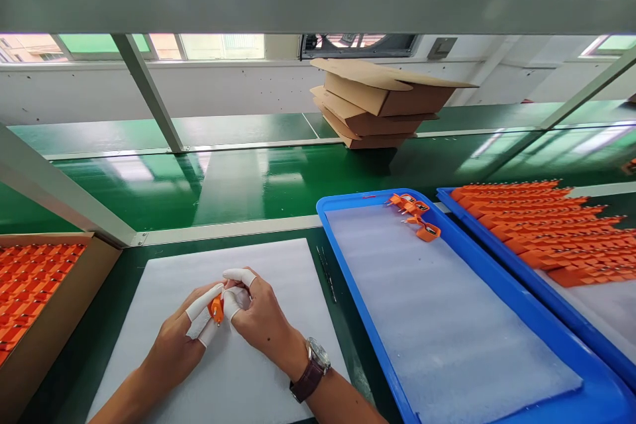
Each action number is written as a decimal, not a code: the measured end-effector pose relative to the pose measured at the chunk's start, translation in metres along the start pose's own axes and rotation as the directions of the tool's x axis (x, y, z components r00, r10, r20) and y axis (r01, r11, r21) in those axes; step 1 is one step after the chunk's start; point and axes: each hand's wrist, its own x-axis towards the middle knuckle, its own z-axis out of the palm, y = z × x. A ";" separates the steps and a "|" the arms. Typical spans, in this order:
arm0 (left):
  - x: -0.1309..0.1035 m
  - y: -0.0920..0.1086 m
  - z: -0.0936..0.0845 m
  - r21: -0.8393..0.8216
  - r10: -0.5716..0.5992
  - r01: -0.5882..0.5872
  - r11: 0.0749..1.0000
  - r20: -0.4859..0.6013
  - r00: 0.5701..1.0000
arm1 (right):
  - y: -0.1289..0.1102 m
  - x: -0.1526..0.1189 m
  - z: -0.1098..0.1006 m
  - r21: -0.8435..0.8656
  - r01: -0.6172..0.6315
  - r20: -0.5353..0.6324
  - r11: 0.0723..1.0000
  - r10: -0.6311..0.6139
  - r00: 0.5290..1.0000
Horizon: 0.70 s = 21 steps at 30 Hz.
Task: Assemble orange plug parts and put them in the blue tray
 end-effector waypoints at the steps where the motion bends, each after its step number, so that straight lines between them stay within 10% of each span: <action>1: -0.001 -0.001 0.000 -0.003 -0.019 0.019 1.000 -0.005 1.000 | 0.000 0.000 0.000 -0.004 -0.018 0.008 1.000 0.018 1.000; 8: -0.005 -0.010 -0.006 -0.149 -0.359 0.346 0.926 -0.078 0.930 | 0.002 -0.004 -0.001 -0.141 -0.049 0.119 0.989 0.066 0.991; 16: -0.003 -0.009 -0.005 -0.157 -0.319 0.307 0.939 -0.053 0.946 | -0.005 0.002 -0.003 -0.032 0.095 -0.067 0.995 -0.097 0.993; 21: -0.003 -0.011 -0.004 -0.140 -0.286 0.278 0.950 -0.036 0.958 | -0.012 0.000 -0.004 0.013 0.173 0.041 0.985 -0.173 0.984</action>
